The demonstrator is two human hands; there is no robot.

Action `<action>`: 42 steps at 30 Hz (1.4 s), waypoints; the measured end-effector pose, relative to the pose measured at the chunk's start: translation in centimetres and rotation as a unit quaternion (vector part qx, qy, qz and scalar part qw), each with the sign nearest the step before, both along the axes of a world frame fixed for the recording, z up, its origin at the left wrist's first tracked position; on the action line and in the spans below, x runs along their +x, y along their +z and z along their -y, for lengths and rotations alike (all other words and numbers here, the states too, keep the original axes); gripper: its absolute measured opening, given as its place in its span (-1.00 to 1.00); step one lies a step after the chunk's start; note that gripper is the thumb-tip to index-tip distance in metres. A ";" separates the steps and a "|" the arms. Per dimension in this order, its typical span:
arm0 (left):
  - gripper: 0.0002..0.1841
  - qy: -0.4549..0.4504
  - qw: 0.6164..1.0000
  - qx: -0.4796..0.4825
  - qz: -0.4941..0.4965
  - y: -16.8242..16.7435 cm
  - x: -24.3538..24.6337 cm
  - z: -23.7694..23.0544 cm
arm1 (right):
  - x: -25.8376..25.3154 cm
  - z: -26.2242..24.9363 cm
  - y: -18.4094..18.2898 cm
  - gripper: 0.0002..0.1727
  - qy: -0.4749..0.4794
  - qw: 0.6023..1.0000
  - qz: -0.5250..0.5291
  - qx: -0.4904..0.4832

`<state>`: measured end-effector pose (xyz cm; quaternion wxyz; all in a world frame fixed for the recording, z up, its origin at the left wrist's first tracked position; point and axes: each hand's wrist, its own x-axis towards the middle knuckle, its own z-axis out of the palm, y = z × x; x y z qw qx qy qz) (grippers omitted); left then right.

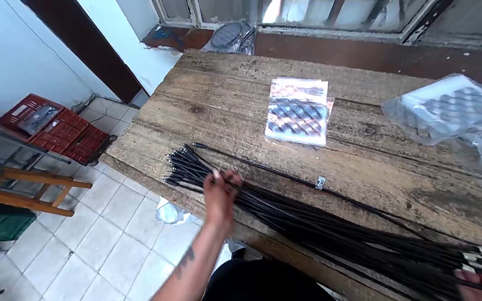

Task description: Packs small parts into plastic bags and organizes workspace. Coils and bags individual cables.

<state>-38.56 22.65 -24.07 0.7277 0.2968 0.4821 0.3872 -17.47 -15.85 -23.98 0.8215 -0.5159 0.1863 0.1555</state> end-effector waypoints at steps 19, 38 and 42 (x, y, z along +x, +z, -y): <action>-0.82 -0.518 0.808 0.221 -0.170 -0.9 -2.8 0.4 | -5.1 -16.4 -1.0 -0.18 0.409 0.505 0.627 -0.430; -0.62 -0.570 0.635 0.440 -0.279 -2.8 19.0 -4.8 | -4.4 -12.6 -3.0 0.40 0.268 0.689 0.338 -0.582; -0.76 -0.495 0.611 0.554 -0.274 -8.1 23.0 -14.9 | -2.3 -11.8 -3.0 0.25 0.281 0.652 0.361 -0.605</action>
